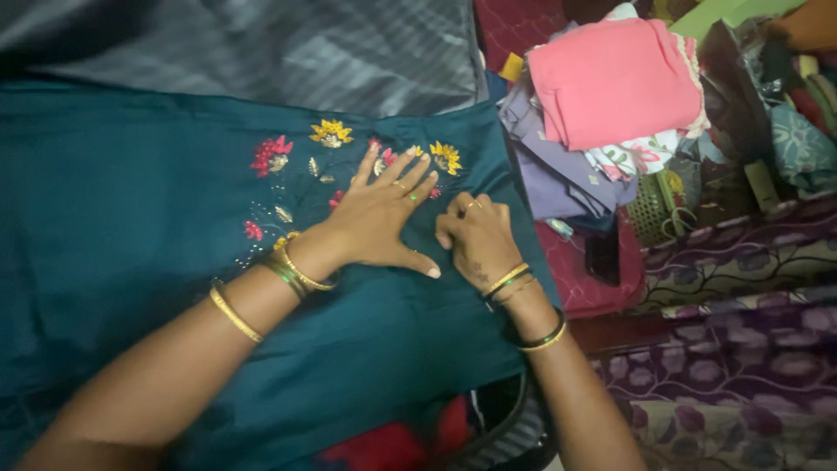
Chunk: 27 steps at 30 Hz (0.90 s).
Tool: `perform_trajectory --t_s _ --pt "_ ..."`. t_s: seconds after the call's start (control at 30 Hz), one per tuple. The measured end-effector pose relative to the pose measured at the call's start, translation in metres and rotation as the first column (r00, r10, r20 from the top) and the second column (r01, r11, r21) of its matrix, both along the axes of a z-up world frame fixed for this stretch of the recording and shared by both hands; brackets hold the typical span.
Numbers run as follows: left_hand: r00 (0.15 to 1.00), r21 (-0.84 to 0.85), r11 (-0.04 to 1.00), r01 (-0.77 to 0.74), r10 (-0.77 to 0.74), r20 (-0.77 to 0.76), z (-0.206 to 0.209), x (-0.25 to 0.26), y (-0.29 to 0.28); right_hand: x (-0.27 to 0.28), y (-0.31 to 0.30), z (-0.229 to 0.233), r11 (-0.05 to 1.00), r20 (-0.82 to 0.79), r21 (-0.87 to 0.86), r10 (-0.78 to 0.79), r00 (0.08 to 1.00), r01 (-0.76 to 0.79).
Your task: The person packs a suitcase by hand on a bed, placing folded garments including colorful textiles and patterned clothing inside and smoothing them down to fit.
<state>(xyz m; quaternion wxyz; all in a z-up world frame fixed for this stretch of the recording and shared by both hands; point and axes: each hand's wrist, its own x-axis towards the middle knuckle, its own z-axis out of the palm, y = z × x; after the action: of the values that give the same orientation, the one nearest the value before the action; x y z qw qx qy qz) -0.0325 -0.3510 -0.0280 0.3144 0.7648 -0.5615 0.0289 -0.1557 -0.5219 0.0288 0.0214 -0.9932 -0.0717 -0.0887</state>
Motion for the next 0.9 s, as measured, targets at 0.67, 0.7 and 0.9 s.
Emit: perform_trajectory --t_s 0.67,0.7,0.9 --pt "0.999 0.046 0.999 -0.018 0.016 0.033 -0.001 -0.001 0.002 -0.001 -0.002 0.0 0.997 0.009 0.078 0.014 1.0 -0.015" --pt "0.999 0.039 0.999 -0.017 0.015 0.037 -0.002 -0.001 0.002 0.0 -0.003 0.0 0.997 0.006 0.074 0.012 1.0 -0.012" --pt "0.998 0.042 0.999 -0.028 0.025 0.06 -0.008 -0.001 -0.001 -0.001 -0.005 -0.005 0.995 0.019 0.099 0.026 0.999 -0.028"
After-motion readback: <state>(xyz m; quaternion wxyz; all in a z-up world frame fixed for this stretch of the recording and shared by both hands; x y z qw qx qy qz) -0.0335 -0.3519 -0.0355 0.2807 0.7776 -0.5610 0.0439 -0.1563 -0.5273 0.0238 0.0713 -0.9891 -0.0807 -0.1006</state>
